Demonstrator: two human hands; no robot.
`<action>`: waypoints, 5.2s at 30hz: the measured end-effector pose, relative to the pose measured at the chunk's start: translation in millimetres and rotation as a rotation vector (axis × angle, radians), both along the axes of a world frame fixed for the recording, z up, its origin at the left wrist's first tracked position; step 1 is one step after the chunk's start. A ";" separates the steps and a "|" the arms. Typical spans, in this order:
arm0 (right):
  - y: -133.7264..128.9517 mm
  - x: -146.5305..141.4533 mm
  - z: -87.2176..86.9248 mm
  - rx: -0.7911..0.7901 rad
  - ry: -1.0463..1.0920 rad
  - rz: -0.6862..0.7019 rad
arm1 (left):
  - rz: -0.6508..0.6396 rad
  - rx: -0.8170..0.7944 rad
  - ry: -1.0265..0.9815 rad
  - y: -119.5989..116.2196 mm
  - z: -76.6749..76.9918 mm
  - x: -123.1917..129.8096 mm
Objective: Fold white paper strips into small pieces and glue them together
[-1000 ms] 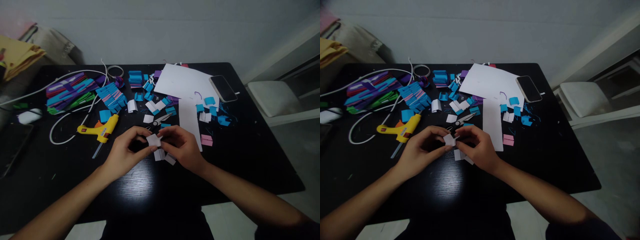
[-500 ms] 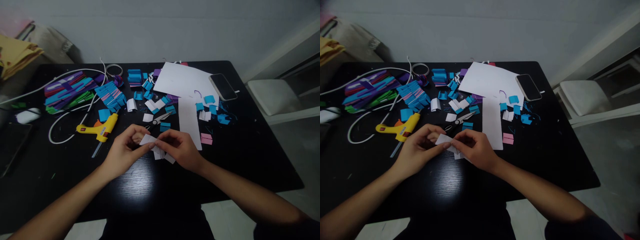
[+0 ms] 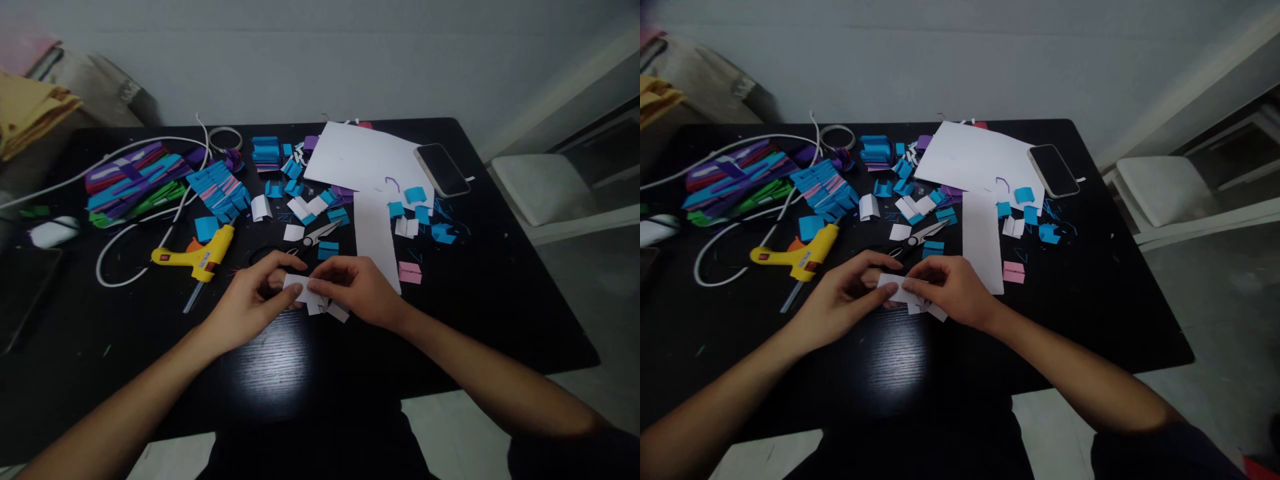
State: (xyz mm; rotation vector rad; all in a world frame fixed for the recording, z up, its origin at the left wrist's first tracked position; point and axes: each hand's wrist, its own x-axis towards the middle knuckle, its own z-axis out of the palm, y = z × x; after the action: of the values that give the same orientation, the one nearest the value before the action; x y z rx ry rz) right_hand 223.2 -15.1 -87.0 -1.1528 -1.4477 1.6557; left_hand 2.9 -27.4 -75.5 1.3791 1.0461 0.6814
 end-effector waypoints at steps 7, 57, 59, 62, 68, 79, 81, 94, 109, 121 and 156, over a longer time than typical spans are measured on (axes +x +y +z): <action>-1.2 -1.8 -6.6 -0.093 0.110 -0.042 | 0.066 0.052 0.059 -1.2 -3.1 -1.3; -0.2 -2.1 4.0 -0.209 0.094 -0.006 | 0.001 0.086 0.208 1.5 -1.7 -2.6; -0.9 -2.3 4.4 -0.178 0.082 -0.012 | 0.001 0.086 0.205 1.3 -1.3 -2.2; -4.9 -2.5 3.2 -0.077 0.052 -0.020 | -0.002 0.053 0.187 1.4 0.4 -0.7; -9.6 -2.8 2.0 0.063 -0.058 -0.008 | -0.037 0.055 0.207 1.3 2.3 0.5; -6.0 -2.8 4.9 0.047 -0.046 0.034 | -0.047 0.074 0.213 1.8 1.5 -0.5; -7.2 -2.9 4.7 0.062 -0.058 0.027 | -0.050 0.079 0.212 1.9 2.2 0.4; 0.7 5.5 16.8 -0.015 -0.118 0.181 | -0.169 0.162 0.202 -0.2 10.8 -0.4; -0.9 3.1 9.9 -0.190 0.046 0.139 | -0.008 0.052 0.163 3.4 5.2 -3.2; -1.3 -1.4 4.0 -0.143 0.102 -0.027 | -0.119 0.037 0.164 2.0 4.3 -3.3; 2.0 14.6 33.7 0.458 -0.587 0.443 | -0.193 0.721 0.640 11.1 -10.2 -19.1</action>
State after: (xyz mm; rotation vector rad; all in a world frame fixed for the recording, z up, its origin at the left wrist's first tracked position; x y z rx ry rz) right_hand 237.8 -13.1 -53.3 -1.1480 -2.4472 1.1681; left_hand -16.2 -16.4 -85.7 2.3992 1.1804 0.4920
